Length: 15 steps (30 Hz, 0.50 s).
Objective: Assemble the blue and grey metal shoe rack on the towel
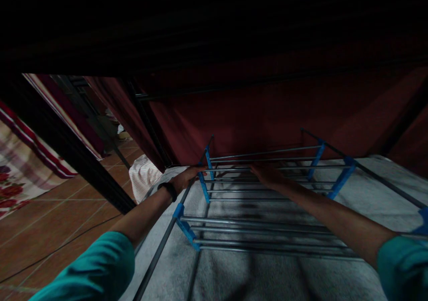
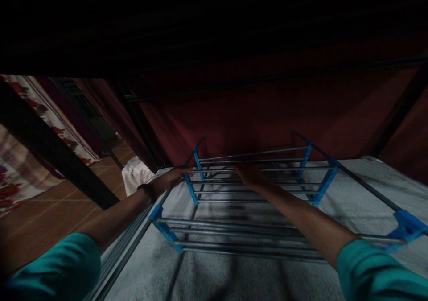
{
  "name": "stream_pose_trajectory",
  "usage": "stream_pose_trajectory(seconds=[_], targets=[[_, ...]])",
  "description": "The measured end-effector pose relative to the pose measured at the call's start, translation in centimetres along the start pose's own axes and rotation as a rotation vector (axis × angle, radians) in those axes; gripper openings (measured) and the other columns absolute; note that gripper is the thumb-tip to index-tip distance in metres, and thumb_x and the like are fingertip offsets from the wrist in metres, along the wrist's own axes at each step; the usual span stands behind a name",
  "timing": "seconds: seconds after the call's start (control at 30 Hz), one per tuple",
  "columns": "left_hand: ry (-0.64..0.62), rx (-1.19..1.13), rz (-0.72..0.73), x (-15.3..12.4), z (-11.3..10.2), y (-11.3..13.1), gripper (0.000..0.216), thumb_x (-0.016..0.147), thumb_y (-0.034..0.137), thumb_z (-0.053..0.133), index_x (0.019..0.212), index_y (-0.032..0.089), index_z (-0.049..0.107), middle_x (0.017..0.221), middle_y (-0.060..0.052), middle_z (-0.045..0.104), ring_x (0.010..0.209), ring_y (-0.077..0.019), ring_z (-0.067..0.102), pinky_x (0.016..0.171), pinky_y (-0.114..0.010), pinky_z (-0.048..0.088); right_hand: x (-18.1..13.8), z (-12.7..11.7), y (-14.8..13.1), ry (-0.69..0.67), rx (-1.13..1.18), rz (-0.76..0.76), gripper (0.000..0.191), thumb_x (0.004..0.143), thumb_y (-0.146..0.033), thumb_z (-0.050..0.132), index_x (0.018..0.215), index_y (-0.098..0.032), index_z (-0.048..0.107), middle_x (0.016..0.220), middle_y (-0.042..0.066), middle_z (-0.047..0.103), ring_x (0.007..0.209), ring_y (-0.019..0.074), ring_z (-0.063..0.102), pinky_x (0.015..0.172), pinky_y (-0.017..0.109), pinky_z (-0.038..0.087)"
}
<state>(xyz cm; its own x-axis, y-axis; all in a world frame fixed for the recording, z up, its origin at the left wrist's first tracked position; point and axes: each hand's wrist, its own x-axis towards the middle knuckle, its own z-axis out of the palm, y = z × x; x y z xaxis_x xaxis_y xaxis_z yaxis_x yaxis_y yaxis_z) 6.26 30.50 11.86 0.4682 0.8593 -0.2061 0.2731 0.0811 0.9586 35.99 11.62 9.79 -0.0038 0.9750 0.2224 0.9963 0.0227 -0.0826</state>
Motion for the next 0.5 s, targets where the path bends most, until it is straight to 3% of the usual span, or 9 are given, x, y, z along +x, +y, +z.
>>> stream_pose_trajectory(seconds=[0.13,0.27,0.5], targets=[[-0.023,0.017,-0.040,0.5,-0.3,0.1,0.042,0.045,0.038,0.097,0.072,0.019,0.071,0.082,-0.006,0.075,0.097,-0.0263,0.070,0.097,-0.037,0.051,0.0,0.2,0.1,0.000,-0.029,-0.005,0.037,0.108,-0.027,0.038,0.131,-0.019,0.066,0.130,0.013,0.071,0.118,0.0238,0.066,0.100,0.036,0.048],[-0.047,0.043,-0.060,0.1,-0.3,0.8,0.043,0.037,0.028,0.097,0.073,0.020,0.074,0.091,-0.006,0.078,0.107,-0.0287,0.067,0.100,-0.038,0.049,0.2,0.3,0.2,0.011,-0.023,-0.015,0.037,0.108,-0.026,0.038,0.129,-0.018,0.067,0.128,0.013,0.071,0.118,0.0242,0.066,0.101,0.036,0.048],[-0.049,0.044,-0.034,-1.8,0.0,2.2,0.047,0.033,0.031,0.099,0.071,0.019,0.074,0.095,-0.009,0.079,0.119,-0.0335,0.065,0.106,-0.041,0.048,0.5,0.4,0.1,0.024,-0.045,-0.011,0.036,0.108,-0.027,0.038,0.127,-0.017,0.066,0.131,0.013,0.070,0.118,0.0240,0.066,0.100,0.036,0.049]])
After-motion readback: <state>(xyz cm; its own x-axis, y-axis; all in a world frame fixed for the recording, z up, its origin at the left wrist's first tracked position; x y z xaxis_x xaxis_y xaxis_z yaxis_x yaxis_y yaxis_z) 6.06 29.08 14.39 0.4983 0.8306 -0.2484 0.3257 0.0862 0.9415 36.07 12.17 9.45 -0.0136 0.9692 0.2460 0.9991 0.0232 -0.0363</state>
